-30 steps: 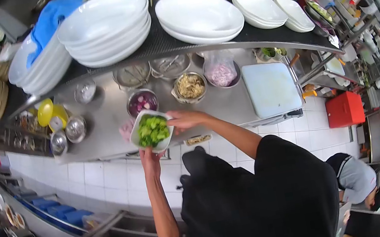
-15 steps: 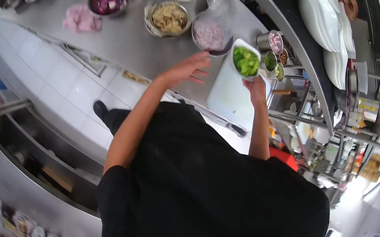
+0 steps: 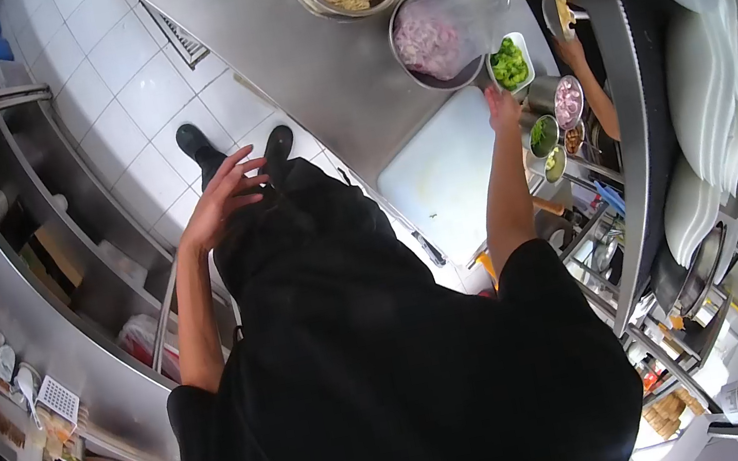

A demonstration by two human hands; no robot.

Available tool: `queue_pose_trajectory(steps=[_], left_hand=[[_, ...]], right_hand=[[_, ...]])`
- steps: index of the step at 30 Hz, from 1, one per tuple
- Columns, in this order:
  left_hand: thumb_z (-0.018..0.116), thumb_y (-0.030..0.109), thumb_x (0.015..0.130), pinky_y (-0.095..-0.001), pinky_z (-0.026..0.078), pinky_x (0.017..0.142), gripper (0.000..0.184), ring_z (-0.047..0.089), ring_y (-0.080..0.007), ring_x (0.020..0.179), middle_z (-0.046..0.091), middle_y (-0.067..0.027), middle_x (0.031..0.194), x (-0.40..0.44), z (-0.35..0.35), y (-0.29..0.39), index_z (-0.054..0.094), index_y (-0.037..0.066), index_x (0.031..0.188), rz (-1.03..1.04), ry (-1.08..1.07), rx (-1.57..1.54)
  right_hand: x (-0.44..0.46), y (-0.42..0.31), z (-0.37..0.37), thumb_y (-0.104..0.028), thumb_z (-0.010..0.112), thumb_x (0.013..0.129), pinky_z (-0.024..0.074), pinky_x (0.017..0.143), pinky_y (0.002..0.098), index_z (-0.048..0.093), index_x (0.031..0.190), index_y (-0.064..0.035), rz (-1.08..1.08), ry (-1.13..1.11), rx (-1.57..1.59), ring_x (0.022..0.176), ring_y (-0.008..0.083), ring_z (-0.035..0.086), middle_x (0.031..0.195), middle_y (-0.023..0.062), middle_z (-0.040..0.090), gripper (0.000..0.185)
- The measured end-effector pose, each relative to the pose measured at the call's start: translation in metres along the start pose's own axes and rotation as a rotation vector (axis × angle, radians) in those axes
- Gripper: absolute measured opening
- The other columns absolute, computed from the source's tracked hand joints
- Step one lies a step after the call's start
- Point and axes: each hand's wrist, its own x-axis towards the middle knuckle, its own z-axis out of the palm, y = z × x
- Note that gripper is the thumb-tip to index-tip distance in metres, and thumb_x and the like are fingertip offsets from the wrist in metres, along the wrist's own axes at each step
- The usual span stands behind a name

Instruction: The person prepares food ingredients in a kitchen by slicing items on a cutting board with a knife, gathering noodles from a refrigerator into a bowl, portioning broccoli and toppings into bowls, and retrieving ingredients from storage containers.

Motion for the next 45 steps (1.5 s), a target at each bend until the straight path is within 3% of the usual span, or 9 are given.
queue_pose_trajectory(steps=[2, 5, 9, 12, 16, 19, 23, 26, 45], left_hand=[[0.045, 0.048, 0.100, -0.0376, 0.043, 0.102, 0.065, 0.051, -0.0255, 0.125, 0.047, -0.0139, 0.143, -0.008, -0.008, -0.014, 0.032, 0.007, 0.149, -0.011, 0.066, -0.026], [0.046, 0.048, 0.099, -0.0372, 0.043, 0.101, 0.066, 0.050, -0.0254, 0.125, 0.047, -0.0144, 0.143, -0.016, -0.019, -0.043, 0.031, 0.007, 0.149, -0.006, 0.144, -0.118], [0.046, 0.045, 0.100, -0.0364, 0.045, 0.099, 0.062, 0.052, -0.0248, 0.124, 0.050, -0.0135, 0.139, -0.022, -0.023, -0.069, 0.033, 0.007, 0.148, 0.000, 0.230, -0.208], [0.047, 0.045, 0.100, -0.0358, 0.045, 0.099, 0.062, 0.052, -0.0250, 0.123, 0.051, -0.0141, 0.139, -0.022, -0.028, -0.086, 0.033, 0.007, 0.148, -0.033, 0.232, -0.243], [0.047, 0.047, 0.099, -0.0374, 0.043, 0.100, 0.063, 0.052, -0.0247, 0.122, 0.049, -0.0122, 0.140, -0.027, -0.032, -0.093, 0.033, 0.009, 0.148, -0.035, 0.278, -0.170], [0.047, 0.043, 0.100, -0.0364, 0.045, 0.098, 0.060, 0.054, -0.0241, 0.120, 0.050, -0.0128, 0.138, -0.034, -0.040, -0.098, 0.034, 0.008, 0.147, 0.001, 0.314, -0.236], [0.047, 0.043, 0.100, -0.0368, 0.046, 0.098, 0.060, 0.054, -0.0232, 0.119, 0.052, -0.0117, 0.136, -0.045, -0.047, -0.100, 0.034, 0.009, 0.147, 0.006, 0.327, -0.246], [0.047, 0.043, 0.100, -0.0368, 0.046, 0.098, 0.059, 0.055, -0.0230, 0.118, 0.053, -0.0115, 0.135, -0.050, -0.050, -0.099, 0.035, 0.009, 0.146, 0.005, 0.339, -0.244], [0.048, 0.040, 0.101, -0.0381, 0.049, 0.095, 0.057, 0.057, -0.0267, 0.118, 0.052, -0.0149, 0.136, -0.142, -0.148, -0.053, 0.035, 0.007, 0.146, 0.109, 0.537, -0.341]], right_hand=[[-0.033, -0.001, 0.011, -0.010, 0.048, 0.092, 0.0564, 0.075, 0.0358, 0.049, 0.121, 0.0041, 0.043, 0.048, -0.369, 0.088, 0.0302, 0.064, 0.107, 0.0230, 0.060, 0.032], [-0.158, -0.008, 0.067, -0.011, 0.048, 0.091, 0.0533, 0.078, 0.0396, 0.055, 0.116, 0.0030, -0.367, -0.005, -0.993, 0.090, 0.0298, 0.063, 0.106, 0.0214, 0.062, 0.029], [-0.168, -0.006, 0.127, -0.017, 0.043, 0.091, 0.0483, 0.089, 0.0429, 0.058, 0.116, 0.0031, -1.101, 0.181, -0.926, 0.091, 0.0323, 0.063, 0.099, 0.0211, 0.066, 0.035], [-0.080, 0.010, 0.123, -0.021, 0.040, 0.092, 0.0451, 0.094, 0.0410, 0.060, 0.121, 0.0002, -1.037, 0.018, -0.940, 0.098, 0.0349, 0.063, 0.097, 0.0201, 0.068, 0.042], [-0.135, -0.056, 0.154, -0.023, 0.044, 0.088, 0.0535, 0.077, 0.0363, 0.072, 0.098, -0.0026, -0.202, -0.220, -1.251, 0.082, 0.0288, 0.070, 0.098, 0.0166, 0.071, 0.036], [-0.139, -0.087, 0.151, -0.027, 0.047, 0.086, 0.0545, 0.070, 0.0348, 0.073, 0.093, -0.0043, -0.117, -0.346, -1.273, 0.069, 0.0268, 0.070, 0.091, 0.0161, 0.072, 0.035], [-0.076, -0.095, 0.161, -0.027, 0.048, 0.084, 0.0541, 0.069, 0.0381, 0.073, 0.087, -0.0034, -0.533, 0.001, -1.375, 0.078, 0.0289, 0.070, 0.079, 0.0147, 0.072, 0.035], [-0.003, -0.078, 0.170, -0.033, 0.051, 0.088, 0.0494, 0.085, 0.0449, 0.070, 0.098, 0.0000, -0.240, -0.139, -1.121, 0.090, 0.0351, 0.068, 0.092, 0.0171, 0.072, 0.040], [0.030, -0.076, 0.300, -0.027, 0.059, 0.087, 0.0502, 0.077, 0.0413, 0.064, 0.099, 0.0021, -0.667, 0.168, -1.166, 0.082, 0.0318, 0.063, 0.090, 0.0168, 0.066, 0.032]])
